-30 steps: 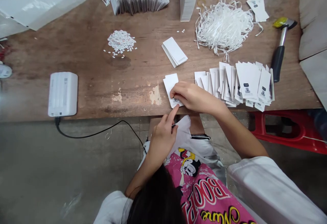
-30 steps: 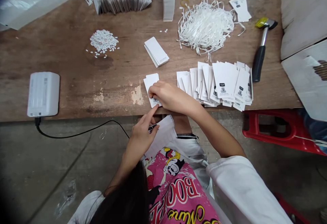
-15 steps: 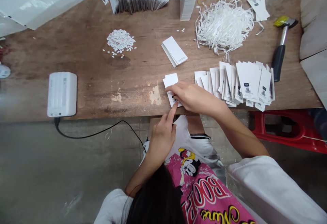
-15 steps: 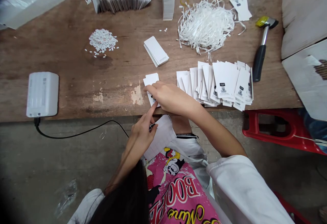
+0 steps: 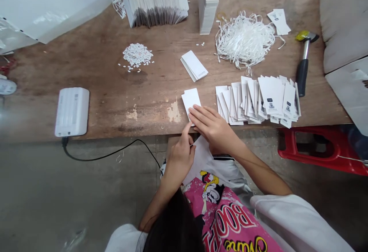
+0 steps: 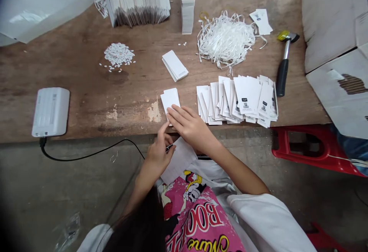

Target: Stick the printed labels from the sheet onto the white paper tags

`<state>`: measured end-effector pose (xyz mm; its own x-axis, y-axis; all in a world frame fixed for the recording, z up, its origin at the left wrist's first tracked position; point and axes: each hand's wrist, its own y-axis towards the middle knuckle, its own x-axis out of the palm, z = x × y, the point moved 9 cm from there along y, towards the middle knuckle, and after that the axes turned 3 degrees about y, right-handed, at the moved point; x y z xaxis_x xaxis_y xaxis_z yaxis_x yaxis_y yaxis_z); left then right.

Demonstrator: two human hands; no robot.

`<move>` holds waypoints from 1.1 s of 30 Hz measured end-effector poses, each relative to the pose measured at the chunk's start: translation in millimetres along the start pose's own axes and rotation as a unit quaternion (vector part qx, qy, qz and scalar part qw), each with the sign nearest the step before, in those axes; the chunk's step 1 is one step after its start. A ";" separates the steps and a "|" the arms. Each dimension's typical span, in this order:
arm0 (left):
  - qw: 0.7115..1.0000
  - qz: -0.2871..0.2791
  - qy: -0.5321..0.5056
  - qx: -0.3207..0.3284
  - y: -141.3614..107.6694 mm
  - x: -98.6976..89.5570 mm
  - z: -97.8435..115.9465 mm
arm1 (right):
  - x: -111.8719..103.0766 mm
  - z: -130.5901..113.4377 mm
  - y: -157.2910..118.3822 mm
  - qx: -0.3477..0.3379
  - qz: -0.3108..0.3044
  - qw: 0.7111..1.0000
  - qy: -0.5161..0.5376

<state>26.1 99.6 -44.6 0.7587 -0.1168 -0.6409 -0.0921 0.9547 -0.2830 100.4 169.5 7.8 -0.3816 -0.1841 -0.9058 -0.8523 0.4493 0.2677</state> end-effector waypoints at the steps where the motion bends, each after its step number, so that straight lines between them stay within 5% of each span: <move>1: 1.000 0.011 -0.020 -0.009 -3.3 0.1 -6.0 | 3.3 -1.9 -3.7 -0.008 -0.005 1.000 -0.009; 7: 0.992 0.053 -0.108 -0.044 -21.7 -2.7 -24.0 | -4.5 -5.2 -12.4 -0.024 0.022 0.999 0.014; 11: 0.991 0.040 -0.106 -0.066 -27.7 -4.6 -22.3 | -43.6 -4.0 -26.1 -0.039 0.129 0.990 0.046; 15: 0.998 -0.012 -0.047 -0.034 -28.8 -1.0 -14.4 | -100.0 31.5 -72.4 0.078 0.271 0.959 -0.025; 18: 0.999 -0.042 -0.032 0.002 -29.7 -1.2 -8.5 | -119.4 65.7 -106.2 0.193 0.243 0.945 -0.104; 22: 0.993 -0.099 -0.050 0.027 -32.9 -1.3 -3.0 | -106.2 69.8 -120.1 0.225 0.116 0.962 -0.100; 27: 0.991 -0.104 -0.083 -0.017 -32.5 -2.3 -3.2 | -84.2 -0.4 -96.3 0.160 0.165 0.969 0.087; 30: 0.986 -0.101 -0.132 -0.021 -30.6 -1.1 4.8 | -43.0 -38.8 -70.3 0.105 0.070 0.969 0.212; 33: 0.988 -0.087 -0.129 -0.010 -29.3 -6.0 10.8 | -21.5 -44.9 -61.4 0.105 0.055 0.960 0.255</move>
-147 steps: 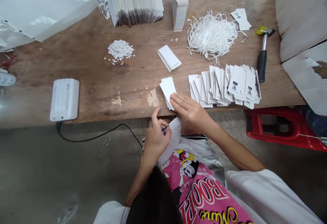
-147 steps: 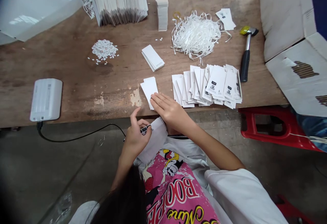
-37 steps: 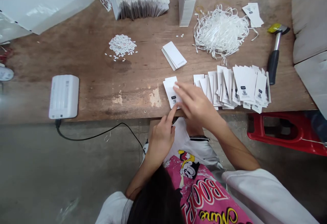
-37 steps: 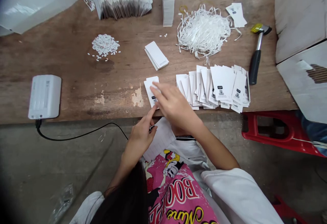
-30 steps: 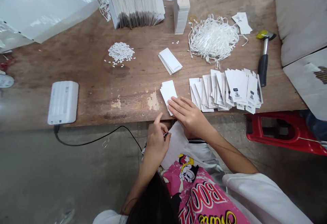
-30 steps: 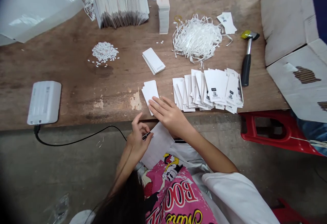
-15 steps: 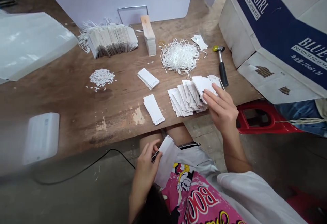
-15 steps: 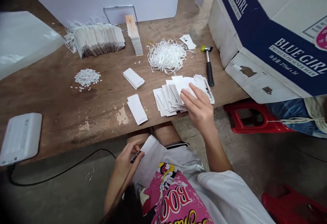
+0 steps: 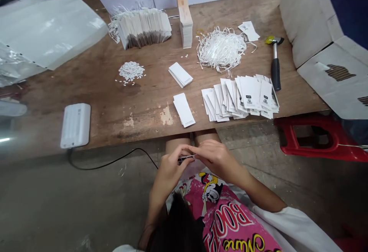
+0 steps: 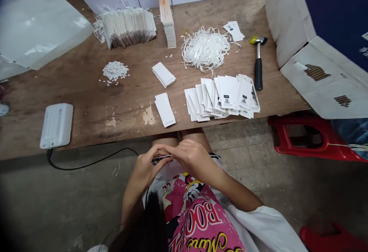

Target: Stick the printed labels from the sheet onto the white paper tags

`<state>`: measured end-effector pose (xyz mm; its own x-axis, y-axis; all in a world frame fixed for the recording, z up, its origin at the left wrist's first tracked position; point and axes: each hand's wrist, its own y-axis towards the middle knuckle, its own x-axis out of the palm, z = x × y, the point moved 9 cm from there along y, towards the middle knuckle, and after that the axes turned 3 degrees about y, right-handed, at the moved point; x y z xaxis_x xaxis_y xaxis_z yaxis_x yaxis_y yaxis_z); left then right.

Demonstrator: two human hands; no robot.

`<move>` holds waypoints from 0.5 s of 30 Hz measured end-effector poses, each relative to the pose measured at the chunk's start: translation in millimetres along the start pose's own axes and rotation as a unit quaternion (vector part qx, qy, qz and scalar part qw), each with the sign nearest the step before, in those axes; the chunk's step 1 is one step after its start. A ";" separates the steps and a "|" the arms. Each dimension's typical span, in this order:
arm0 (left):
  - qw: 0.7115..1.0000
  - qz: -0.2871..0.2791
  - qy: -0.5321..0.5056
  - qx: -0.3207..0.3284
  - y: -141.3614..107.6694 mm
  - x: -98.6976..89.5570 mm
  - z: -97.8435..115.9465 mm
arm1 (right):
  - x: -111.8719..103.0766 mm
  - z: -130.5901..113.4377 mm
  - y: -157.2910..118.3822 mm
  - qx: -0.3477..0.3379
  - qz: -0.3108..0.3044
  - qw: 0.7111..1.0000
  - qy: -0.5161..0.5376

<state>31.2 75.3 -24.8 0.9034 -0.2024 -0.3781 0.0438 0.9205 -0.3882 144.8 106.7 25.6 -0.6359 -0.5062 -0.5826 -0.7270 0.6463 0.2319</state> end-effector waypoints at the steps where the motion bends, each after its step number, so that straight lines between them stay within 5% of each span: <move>1: 1.000 0.004 0.011 0.004 -0.4 -2.0 1.2 | 0.2 4.7 0.8 0.011 0.009 1.000 0.018; 7: 0.995 0.002 0.100 0.031 -2.3 -6.8 6.2 | -5.1 27.2 1.4 0.082 0.015 0.983 0.161; 11: 0.998 -0.025 0.056 0.019 -0.9 -1.1 7.1 | -5.6 16.3 2.4 0.005 0.017 0.996 0.092; 15: 0.998 -0.057 -0.036 -0.008 1.6 4.2 4.7 | -6.7 0.0 0.0 -0.080 0.005 0.988 0.134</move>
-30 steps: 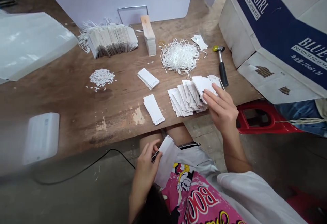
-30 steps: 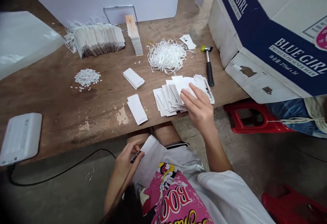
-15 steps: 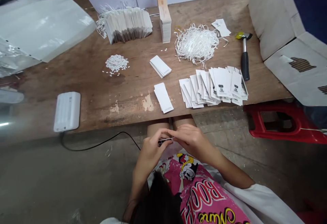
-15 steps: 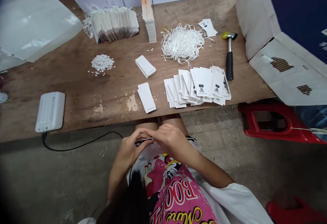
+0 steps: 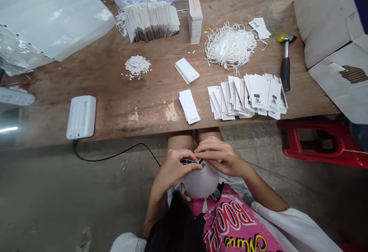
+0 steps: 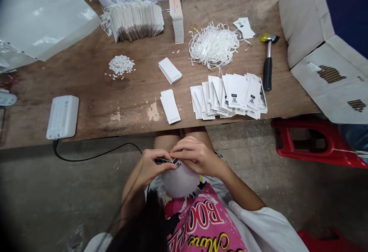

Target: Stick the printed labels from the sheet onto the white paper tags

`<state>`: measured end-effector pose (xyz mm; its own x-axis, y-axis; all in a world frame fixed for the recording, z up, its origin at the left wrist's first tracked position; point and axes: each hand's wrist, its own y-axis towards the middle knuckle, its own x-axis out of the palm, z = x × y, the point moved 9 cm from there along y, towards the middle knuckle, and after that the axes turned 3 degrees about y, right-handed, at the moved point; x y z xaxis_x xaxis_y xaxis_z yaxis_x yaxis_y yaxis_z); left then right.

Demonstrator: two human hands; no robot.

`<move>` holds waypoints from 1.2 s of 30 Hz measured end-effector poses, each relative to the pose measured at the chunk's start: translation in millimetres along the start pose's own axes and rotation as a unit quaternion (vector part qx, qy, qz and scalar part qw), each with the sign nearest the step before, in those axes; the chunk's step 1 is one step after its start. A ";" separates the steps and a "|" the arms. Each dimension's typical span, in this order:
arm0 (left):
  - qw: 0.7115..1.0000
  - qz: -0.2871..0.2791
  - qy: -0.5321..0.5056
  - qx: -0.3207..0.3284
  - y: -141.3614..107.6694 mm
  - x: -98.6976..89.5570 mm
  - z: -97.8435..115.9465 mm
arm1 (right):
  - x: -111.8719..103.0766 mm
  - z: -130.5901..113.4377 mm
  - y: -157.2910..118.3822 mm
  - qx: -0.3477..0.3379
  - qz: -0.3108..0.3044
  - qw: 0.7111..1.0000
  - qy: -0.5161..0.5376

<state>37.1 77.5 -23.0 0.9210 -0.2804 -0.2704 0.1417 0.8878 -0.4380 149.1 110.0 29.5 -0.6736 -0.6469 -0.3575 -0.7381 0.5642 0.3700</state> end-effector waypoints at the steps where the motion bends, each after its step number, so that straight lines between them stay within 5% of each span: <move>1: 0.999 -0.017 -0.036 -0.010 1.2 2.8 -2.1 | -1.0 -2.9 -0.5 -0.013 0.001 1.000 0.011; 7: 0.957 -0.099 -0.268 -0.058 10.3 23.7 -15.8 | 1.8 -3.3 -4.4 -0.032 -0.017 0.999 -0.007; 15: 0.907 -0.140 -0.397 -0.016 15.0 39.7 -17.9 | -7.2 -10.7 3.1 -0.062 0.048 0.995 0.052; 19: 0.896 -0.126 -0.426 -0.002 15.9 37.2 -23.1 | -8.6 -14.3 3.7 -0.080 0.050 0.995 0.035; 27: 0.899 -0.127 -0.420 -0.009 13.4 35.4 -20.6 | -0.1 2.8 3.0 0.043 0.006 0.987 0.154; 36: 0.893 -0.161 -0.421 -0.016 18.0 45.2 -14.6 | 0.3 9.7 3.5 0.039 0.027 0.972 0.230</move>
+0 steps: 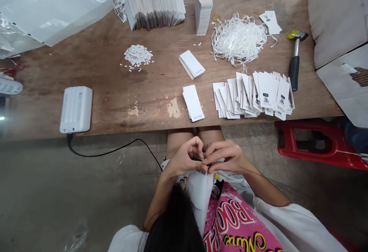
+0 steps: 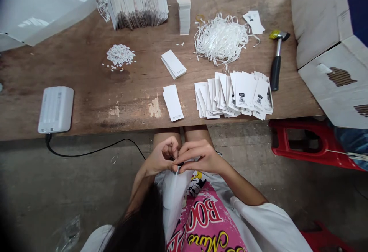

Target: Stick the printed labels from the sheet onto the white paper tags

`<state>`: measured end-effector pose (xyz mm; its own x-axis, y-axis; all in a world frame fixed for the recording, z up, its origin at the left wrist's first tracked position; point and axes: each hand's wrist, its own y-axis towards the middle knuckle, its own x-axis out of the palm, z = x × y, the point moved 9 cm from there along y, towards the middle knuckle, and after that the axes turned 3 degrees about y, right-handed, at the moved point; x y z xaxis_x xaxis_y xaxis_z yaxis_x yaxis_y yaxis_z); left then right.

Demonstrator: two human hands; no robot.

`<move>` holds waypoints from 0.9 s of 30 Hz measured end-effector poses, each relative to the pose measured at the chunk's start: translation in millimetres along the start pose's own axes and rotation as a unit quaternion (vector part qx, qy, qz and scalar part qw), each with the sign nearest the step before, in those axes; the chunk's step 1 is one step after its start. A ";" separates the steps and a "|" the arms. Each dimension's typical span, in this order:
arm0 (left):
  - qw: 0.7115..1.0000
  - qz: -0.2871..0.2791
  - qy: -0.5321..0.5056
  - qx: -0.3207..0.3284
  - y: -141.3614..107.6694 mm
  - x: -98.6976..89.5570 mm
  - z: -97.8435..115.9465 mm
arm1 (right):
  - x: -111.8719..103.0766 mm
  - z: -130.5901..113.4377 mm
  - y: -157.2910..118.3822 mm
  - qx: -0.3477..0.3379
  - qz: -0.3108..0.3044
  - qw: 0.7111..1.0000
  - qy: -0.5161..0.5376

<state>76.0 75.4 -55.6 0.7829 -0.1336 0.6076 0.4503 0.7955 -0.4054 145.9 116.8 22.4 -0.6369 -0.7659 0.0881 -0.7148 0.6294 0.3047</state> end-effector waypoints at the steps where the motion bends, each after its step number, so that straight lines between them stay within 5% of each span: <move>1: 1.000 0.004 -0.001 0.000 0.8 -1.7 -0.5 | -1.0 -0.1 -0.6 -0.007 0.006 1.000 -0.008; 6: 0.998 0.044 0.030 0.023 -0.7 -14.1 4.4 | -9.3 -7.7 -1.4 -0.043 0.044 0.996 -0.057; 9: 0.980 0.127 0.147 0.032 -8.1 -26.2 15.6 | -24.6 -14.7 8.2 -0.029 0.069 0.995 -0.072; 11: 0.933 0.206 0.293 0.041 -15.3 -32.7 29.6 | -38.3 -20.0 22.5 -0.014 0.075 0.990 -0.115; 14: 0.803 0.290 0.517 0.054 -21.1 -27.9 51.9 | -53.3 -19.9 55.4 0.016 0.038 0.969 -0.244; 17: 0.686 0.312 0.657 0.027 -15.9 -17.2 57.9 | -55.4 -2.0 88.5 0.045 -0.044 0.939 -0.338; 19: 0.637 0.315 0.703 0.000 -11.8 -14.5 56.3 | -52.3 15.0 102.5 0.061 -0.095 0.924 -0.366; 22: 0.608 0.320 0.726 -0.018 -9.6 -14.9 53.7 | -46.7 34.2 110.1 0.076 -0.137 0.916 -0.371; 27: 0.609 0.321 0.726 0.002 -11.2 -17.1 52.9 | -42.3 38.8 108.6 0.074 -0.146 0.916 -0.366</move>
<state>34.9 100.1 -25.3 0.3529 -0.1733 -0.9195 -0.1466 0.9603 -0.2373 84.1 222.6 15.0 -0.3964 -0.6453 -0.6531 -0.8823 0.4645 0.0766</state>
